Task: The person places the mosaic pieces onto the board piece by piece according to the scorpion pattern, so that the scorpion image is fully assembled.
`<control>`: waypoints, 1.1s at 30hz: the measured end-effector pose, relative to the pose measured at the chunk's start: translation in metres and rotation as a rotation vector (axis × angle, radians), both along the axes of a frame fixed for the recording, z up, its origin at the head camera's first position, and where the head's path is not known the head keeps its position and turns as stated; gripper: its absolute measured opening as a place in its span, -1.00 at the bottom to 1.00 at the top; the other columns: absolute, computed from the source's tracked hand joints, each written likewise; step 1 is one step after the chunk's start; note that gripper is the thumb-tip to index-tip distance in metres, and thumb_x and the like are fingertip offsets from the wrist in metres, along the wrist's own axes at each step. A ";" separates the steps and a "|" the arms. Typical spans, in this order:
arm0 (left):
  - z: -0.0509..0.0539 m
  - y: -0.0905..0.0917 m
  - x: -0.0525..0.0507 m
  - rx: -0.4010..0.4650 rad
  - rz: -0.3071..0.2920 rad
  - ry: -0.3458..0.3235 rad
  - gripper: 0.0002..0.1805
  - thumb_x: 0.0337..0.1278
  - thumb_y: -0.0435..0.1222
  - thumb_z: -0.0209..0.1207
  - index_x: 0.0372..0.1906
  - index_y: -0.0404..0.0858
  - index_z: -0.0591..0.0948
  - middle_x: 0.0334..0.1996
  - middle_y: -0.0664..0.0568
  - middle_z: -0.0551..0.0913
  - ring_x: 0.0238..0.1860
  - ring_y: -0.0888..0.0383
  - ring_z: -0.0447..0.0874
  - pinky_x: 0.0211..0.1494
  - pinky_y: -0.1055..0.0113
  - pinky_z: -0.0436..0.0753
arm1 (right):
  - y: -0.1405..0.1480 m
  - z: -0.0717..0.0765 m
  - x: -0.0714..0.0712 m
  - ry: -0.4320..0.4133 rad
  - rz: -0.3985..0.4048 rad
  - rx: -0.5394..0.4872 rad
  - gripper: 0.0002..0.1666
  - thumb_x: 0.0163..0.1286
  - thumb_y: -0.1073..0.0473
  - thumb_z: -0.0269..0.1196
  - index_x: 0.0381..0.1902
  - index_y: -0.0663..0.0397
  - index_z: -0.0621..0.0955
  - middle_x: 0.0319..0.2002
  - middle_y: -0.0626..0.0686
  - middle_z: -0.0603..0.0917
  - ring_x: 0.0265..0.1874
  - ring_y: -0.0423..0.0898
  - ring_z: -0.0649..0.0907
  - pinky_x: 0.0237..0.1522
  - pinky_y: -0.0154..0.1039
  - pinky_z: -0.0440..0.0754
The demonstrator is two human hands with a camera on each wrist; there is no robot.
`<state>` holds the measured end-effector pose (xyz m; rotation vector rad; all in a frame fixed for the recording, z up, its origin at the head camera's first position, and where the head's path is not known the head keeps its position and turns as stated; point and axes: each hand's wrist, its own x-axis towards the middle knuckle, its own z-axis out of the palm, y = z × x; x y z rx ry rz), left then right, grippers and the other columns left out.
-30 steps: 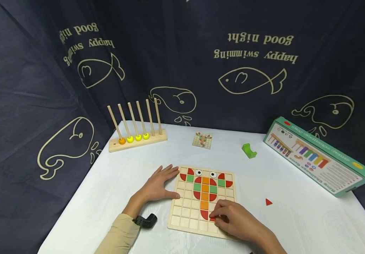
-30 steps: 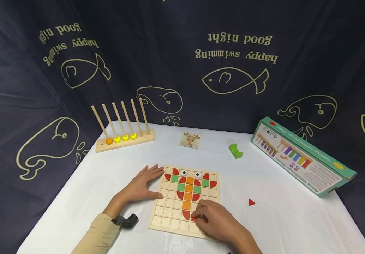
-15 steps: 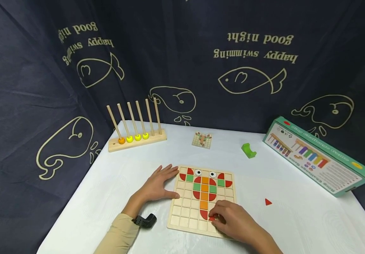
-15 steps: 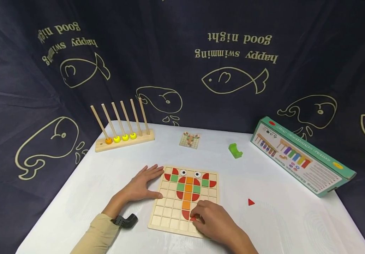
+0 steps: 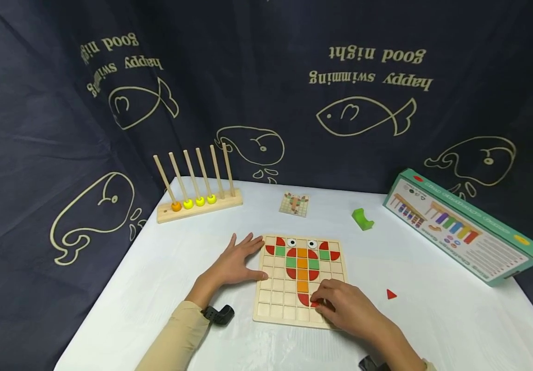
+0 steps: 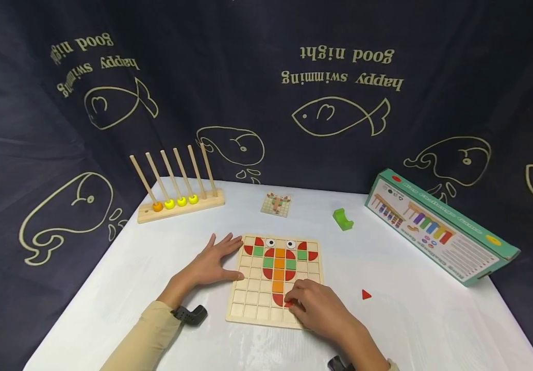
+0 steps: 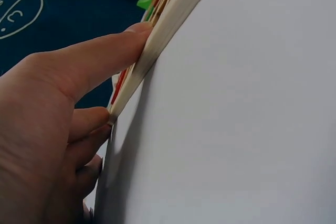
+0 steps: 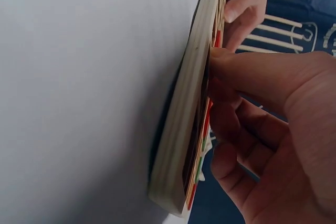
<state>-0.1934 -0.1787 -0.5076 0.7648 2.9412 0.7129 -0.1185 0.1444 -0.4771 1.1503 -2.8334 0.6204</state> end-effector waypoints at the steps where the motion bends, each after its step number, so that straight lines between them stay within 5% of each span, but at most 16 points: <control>1: -0.001 0.001 -0.002 0.005 0.001 -0.003 0.08 -0.18 0.39 0.22 0.42 -0.17 0.32 0.43 0.10 0.22 0.48 0.05 -0.06 0.47 -0.08 -0.31 | 0.001 0.000 -0.002 0.001 -0.004 0.004 -0.89 0.21 0.09 0.39 -0.28 -0.17 0.73 -0.32 -0.30 0.56 -0.29 -0.31 0.55 -0.22 -0.22 0.63; 14: -0.002 0.008 -0.017 0.010 0.029 0.005 0.06 -0.19 0.36 0.26 0.41 -0.15 0.34 0.43 0.14 0.22 0.47 0.07 -0.05 0.49 -0.01 -0.22 | 0.008 0.002 -0.016 -0.009 -0.041 0.013 -0.83 0.21 0.09 0.39 -0.20 -0.16 0.72 -0.30 -0.29 0.57 -0.31 -0.31 0.53 -0.19 -0.23 0.61; 20: -0.006 0.010 -0.017 0.004 0.036 0.045 0.07 -0.21 0.40 0.23 0.41 -0.12 0.35 0.42 0.15 0.25 0.46 0.09 0.00 0.49 0.02 -0.19 | 0.028 0.010 -0.017 -0.122 -0.167 -0.047 -0.79 0.31 0.16 0.29 -0.11 -0.21 0.71 -0.17 -0.33 0.62 -0.18 -0.33 0.56 -0.03 -0.19 0.60; 27: -0.008 0.008 -0.016 0.018 0.037 0.065 0.07 -0.21 0.40 0.22 0.41 -0.12 0.35 0.42 0.14 0.25 0.46 0.09 0.00 0.49 0.05 -0.20 | 0.079 0.018 -0.023 -0.196 -0.309 -0.058 -0.75 0.23 0.33 0.30 -0.18 -0.09 0.72 -0.31 -0.24 0.62 -0.42 -0.28 0.51 -0.38 -0.34 0.56; 33: -0.006 0.007 -0.014 0.032 0.032 0.082 0.04 -0.20 0.36 0.26 0.40 -0.15 0.37 0.40 0.11 0.28 0.45 0.04 0.04 0.49 0.00 -0.15 | 0.113 0.015 -0.021 -0.273 -0.430 0.025 -0.73 0.09 0.25 0.41 -0.19 -0.01 0.72 -0.37 -0.18 0.58 -0.43 -0.21 0.49 -0.40 -0.25 0.52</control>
